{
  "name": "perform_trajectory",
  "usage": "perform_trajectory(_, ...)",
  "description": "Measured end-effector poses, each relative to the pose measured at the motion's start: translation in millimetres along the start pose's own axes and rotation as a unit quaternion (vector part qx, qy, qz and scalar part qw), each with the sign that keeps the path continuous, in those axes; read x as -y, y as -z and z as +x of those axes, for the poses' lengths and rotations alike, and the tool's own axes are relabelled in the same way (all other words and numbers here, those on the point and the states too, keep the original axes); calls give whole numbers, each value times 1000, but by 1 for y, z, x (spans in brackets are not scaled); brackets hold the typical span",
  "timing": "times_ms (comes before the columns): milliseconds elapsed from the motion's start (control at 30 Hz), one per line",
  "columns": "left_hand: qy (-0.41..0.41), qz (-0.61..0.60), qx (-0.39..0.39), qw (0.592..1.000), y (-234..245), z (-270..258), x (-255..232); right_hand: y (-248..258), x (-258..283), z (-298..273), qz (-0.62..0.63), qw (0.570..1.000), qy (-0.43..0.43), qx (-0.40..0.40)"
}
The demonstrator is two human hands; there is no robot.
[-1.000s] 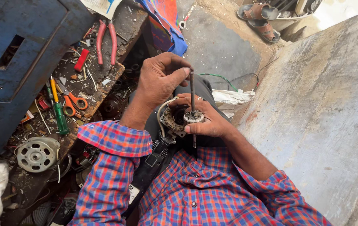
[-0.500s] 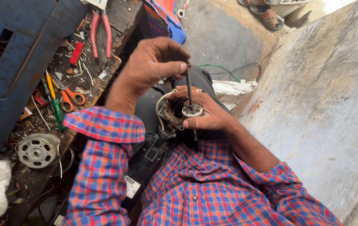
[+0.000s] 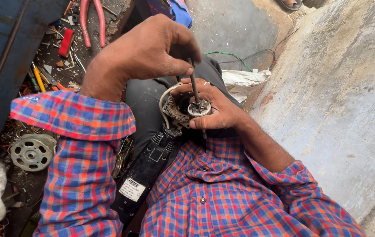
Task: The person disassembles and reassembles a motor stator and housing by hand and using pliers, removing wires and components, and then sliding the stator back into the outer casing.
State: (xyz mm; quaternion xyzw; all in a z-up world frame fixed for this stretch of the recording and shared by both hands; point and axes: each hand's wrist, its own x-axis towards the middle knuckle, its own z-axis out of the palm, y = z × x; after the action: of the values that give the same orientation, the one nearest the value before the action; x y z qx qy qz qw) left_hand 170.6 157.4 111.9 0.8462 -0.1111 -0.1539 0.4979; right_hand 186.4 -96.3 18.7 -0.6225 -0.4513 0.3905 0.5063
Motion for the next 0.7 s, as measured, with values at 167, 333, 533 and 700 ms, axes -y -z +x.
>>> perform_trajectory(167, -1, -113, -18, 993, -17, -9, 14, 2, -3, 1, -10, 999, 31, 3)
perform_trajectory(333, 65, -223, 47, 971, -62, -14, 25, -1, -1, -1, 207, 978, -3, 8)
perform_trajectory(533, 30, -319, -23, 947, -68, -29, 38, 1, -5, -1, 100, 995, -10, 7)
perform_trajectory(700, 73, -294, -40, 952, -85, -29, 33, 1, -3, 2, 110, 993, 36, 16)
